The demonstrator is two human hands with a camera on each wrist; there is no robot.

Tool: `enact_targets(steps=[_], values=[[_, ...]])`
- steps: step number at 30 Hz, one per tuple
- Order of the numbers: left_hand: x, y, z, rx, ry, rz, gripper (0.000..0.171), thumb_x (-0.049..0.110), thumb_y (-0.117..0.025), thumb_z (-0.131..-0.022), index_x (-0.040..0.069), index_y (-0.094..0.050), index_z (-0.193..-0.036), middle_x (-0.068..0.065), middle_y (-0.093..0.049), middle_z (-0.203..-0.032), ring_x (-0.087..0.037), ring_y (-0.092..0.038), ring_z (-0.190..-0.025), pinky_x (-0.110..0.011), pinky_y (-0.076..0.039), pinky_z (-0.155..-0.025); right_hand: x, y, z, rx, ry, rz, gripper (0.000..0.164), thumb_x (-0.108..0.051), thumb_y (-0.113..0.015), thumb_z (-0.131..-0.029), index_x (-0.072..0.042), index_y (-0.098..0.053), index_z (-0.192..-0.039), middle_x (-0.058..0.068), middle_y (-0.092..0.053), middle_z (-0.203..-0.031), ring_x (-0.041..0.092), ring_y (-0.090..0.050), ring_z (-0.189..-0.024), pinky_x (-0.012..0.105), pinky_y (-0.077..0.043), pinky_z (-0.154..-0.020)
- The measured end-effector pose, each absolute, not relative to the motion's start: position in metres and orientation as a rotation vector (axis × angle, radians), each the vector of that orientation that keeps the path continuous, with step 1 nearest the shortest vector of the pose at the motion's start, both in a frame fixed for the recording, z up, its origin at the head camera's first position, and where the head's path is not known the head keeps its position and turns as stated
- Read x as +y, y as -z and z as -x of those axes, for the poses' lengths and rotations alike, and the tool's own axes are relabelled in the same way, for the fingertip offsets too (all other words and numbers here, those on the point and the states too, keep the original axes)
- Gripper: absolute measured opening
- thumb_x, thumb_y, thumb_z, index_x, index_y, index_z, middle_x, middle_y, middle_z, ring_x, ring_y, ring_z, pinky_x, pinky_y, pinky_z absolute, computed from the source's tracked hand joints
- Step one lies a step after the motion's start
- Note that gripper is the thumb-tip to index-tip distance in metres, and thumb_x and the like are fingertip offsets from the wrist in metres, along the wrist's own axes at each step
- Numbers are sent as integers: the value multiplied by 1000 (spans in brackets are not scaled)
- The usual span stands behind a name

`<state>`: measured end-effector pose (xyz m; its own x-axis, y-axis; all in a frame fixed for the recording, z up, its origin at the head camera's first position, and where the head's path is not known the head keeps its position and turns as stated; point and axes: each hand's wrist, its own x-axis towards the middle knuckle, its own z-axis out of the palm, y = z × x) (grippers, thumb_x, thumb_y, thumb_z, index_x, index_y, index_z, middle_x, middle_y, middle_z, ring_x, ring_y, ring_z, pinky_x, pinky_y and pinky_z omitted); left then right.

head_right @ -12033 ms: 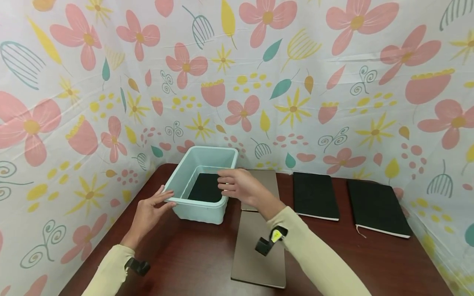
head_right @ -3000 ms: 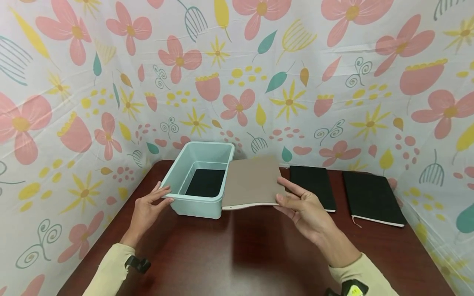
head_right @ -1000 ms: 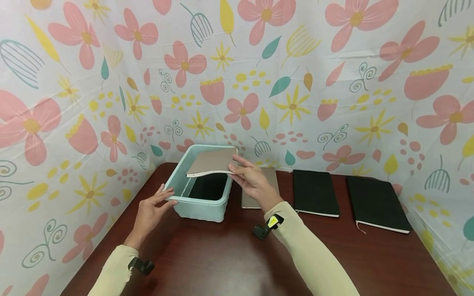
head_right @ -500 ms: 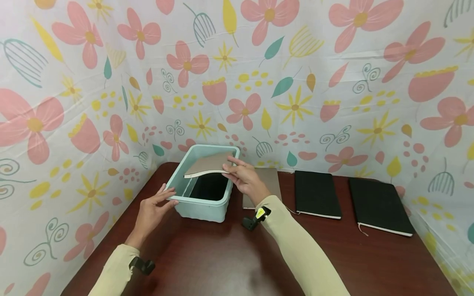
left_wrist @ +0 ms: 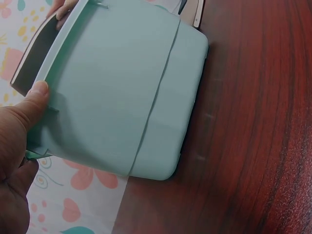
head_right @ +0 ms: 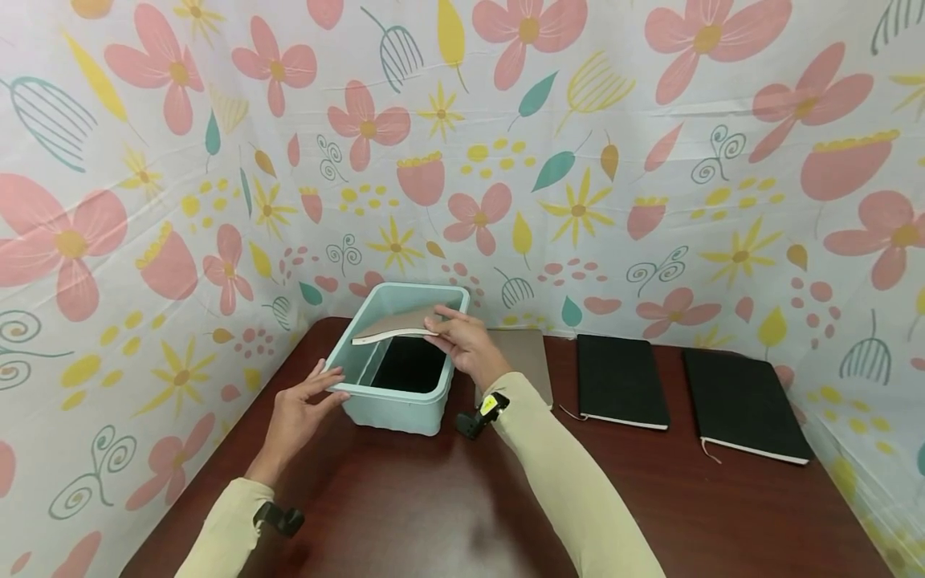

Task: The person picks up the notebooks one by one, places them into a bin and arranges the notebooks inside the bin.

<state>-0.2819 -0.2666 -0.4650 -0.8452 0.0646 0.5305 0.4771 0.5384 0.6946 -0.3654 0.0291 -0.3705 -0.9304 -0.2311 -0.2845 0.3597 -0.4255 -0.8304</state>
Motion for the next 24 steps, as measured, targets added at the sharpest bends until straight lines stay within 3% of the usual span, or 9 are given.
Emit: enact_targets(steps=[5, 8, 12, 19, 24], values=[[-267, 465, 282, -2339, 1245, 439, 37, 21, -83, -86, 13, -78, -121, -3, -71, -129, -23, -46, -144, -45, -44, -109, 23, 374, 371, 1465, 2372, -228, 57, 8, -57, -100, -7, -46, -154, 15, -57, -140, 12, -67, -98, 29, -54, -100], [-267, 465, 282, -2346, 1241, 436, 37, 21, -83, -85, 13, -78, -121, -3, -71, -129, -23, -46, -144, -45, -44, -109, 20, 376, 373, 1484, 2360, -258, 57, 8, -57, -100, -6, -46, -154, 16, -56, -143, 19, -65, -117, 30, -52, -103], [-267, 465, 282, -2345, 1239, 436, 37, 21, -83, -85, 13, -78, -121, -3, -71, -129, -23, -46, -144, -44, -44, -108, 17, 380, 377, 1486, 2358, -278, 57, 9, -55, -100, -5, -44, -154, 19, -47, -154, 26, -49, -140, 32, -48, -107], [-267, 465, 282, -2336, 1221, 444, 37, 20, -84, -85, 13, -78, -120, -3, -71, -128, -24, -47, -142, -46, -45, -108, 14, 387, 381, 1528, 2318, -280, 56, 8, -56, -100, -3, -43, -154, 19, -47, -154, 25, -52, -136, 29, -54, -99], [-268, 466, 283, -2333, 1225, 442, 36, 20, -84, -85, 13, -78, -120, -2, -72, -128, -23, -47, -142, -47, -44, -109, 10, 386, 381, 1566, 2296, -302, 57, 9, -58, -99, -1, -44, -153, 21, -50, -151, 29, -51, -138, 33, -51, -104]])
